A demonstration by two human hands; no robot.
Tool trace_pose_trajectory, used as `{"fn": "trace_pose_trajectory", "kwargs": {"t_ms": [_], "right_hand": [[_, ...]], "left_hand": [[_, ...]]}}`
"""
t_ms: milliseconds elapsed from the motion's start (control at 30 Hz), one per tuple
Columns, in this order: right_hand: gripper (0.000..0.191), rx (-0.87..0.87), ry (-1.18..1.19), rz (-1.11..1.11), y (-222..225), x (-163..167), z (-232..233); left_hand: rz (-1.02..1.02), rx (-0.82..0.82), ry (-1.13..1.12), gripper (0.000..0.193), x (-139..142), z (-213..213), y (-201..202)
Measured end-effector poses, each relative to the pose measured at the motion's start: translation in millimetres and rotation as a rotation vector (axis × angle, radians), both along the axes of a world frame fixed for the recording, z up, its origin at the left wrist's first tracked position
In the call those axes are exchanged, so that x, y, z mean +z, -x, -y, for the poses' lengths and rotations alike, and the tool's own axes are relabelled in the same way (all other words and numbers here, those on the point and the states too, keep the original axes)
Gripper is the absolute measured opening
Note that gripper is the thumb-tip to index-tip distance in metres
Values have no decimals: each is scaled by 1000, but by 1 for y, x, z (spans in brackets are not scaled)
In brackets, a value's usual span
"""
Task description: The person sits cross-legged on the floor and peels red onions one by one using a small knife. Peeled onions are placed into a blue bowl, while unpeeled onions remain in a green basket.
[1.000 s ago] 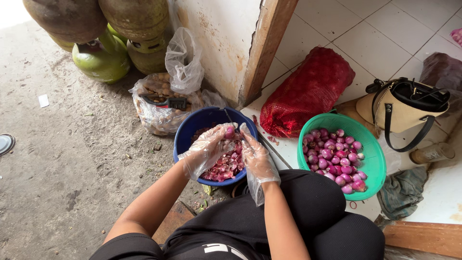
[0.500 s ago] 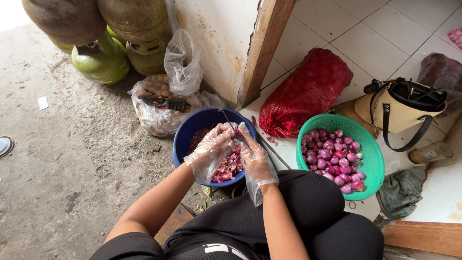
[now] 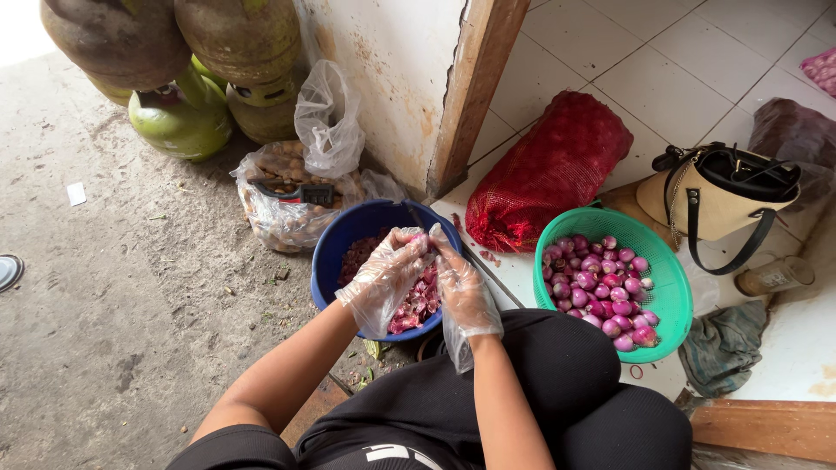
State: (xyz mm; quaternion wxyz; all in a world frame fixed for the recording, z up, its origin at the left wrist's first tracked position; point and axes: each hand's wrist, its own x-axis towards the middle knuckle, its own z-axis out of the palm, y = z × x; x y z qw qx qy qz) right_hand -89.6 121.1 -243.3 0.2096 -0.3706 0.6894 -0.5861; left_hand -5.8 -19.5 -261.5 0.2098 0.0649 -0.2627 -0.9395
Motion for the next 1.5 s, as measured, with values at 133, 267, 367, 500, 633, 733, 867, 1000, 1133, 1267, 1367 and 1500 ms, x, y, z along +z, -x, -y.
{"fn": "trace_pose_trajectory", "kwargs": {"t_ms": [133,267,367,500,633,733,867,1000,1133,1267,1367,1500], "right_hand": [[40,45,98,-55,0,4,-3],[47,-12,-74,286,0,5,-2],[43,78,66,-17,1,2,-2],[40,66,55,-11,4,-2,-3],[39,52,43,40,3,-1,-4],[41,54,9,-27,0,4,-3],[40,46,5,39,-3,8,-2],[38,60,72,-8,4,1,-2],[42,13,35,262,10,-19,-4],[35,-5,232,449,21,-36,-2],[35,13,333,483,25,-42,-1],[34,-25,237,253,20,-37,1]], "left_hand": [[6,-3,-16,21,-2,1,1],[-57,-3,-5,23,-3,2,2],[-16,3,-1,22,-2,1,1],[-12,-11,0,24,-1,-1,-1],[-21,9,28,23,-3,2,0],[-28,12,51,24,-6,5,4],[12,27,92,23,-3,6,4],[30,3,120,24,6,2,-3],[57,5,88,23,17,1,-7],[86,-27,76,21,21,4,-11],[172,-54,39,26,20,8,-11],[136,-94,14,41,13,14,-12]]}}
